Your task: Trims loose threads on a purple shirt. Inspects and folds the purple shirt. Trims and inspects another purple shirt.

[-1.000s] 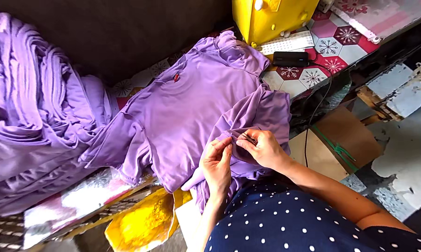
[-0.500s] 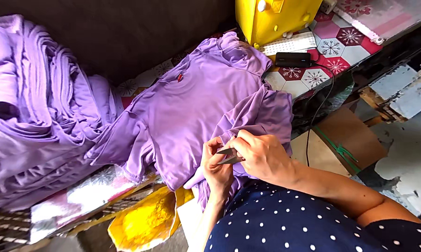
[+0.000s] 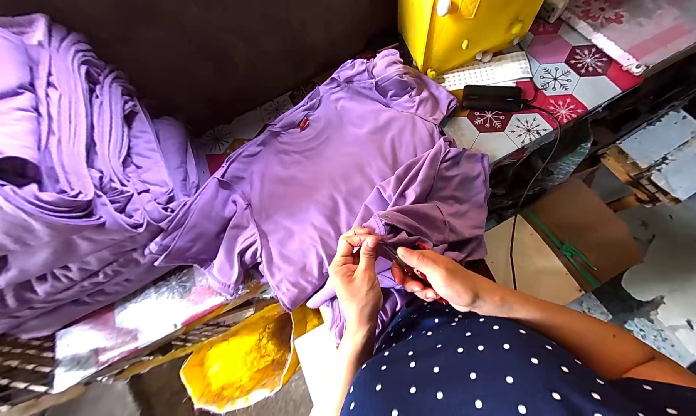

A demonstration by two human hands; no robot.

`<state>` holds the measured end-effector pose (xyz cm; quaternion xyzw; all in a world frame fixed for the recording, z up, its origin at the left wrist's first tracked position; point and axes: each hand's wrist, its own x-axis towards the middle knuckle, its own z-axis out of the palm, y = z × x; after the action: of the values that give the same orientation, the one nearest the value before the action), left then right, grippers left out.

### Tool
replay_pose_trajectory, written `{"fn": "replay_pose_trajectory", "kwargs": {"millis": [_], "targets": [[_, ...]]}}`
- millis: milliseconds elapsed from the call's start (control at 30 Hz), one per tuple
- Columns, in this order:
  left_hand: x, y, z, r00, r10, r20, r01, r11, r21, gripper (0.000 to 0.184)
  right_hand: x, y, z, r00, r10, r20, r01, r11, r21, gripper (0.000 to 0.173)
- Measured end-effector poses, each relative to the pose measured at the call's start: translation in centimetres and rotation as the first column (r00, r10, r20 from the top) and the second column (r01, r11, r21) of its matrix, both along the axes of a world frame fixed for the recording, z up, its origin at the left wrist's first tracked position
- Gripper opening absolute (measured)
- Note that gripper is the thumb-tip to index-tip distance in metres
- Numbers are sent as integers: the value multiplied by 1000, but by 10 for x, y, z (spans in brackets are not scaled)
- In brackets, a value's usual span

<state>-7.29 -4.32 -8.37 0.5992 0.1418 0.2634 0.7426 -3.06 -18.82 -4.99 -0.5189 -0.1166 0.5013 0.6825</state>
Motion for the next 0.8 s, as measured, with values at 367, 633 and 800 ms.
{"fn": "replay_pose_trajectory", "kwargs": {"millis": [367,633,800], "targets": [[3,-7,10,998,-57,-3,56,983,-173,25,-6,9,-16,880,-429,205,423,903,74,17],[10,-2,-5,998,-49,47,52,997,-65,23,20,-30,-20,869,-82,488,-67,957,281,10],[10,-5,1,998,-62,22,65,987,-146,25,15,-48,-28,832,194,519,-206,978,-36,28]]}}
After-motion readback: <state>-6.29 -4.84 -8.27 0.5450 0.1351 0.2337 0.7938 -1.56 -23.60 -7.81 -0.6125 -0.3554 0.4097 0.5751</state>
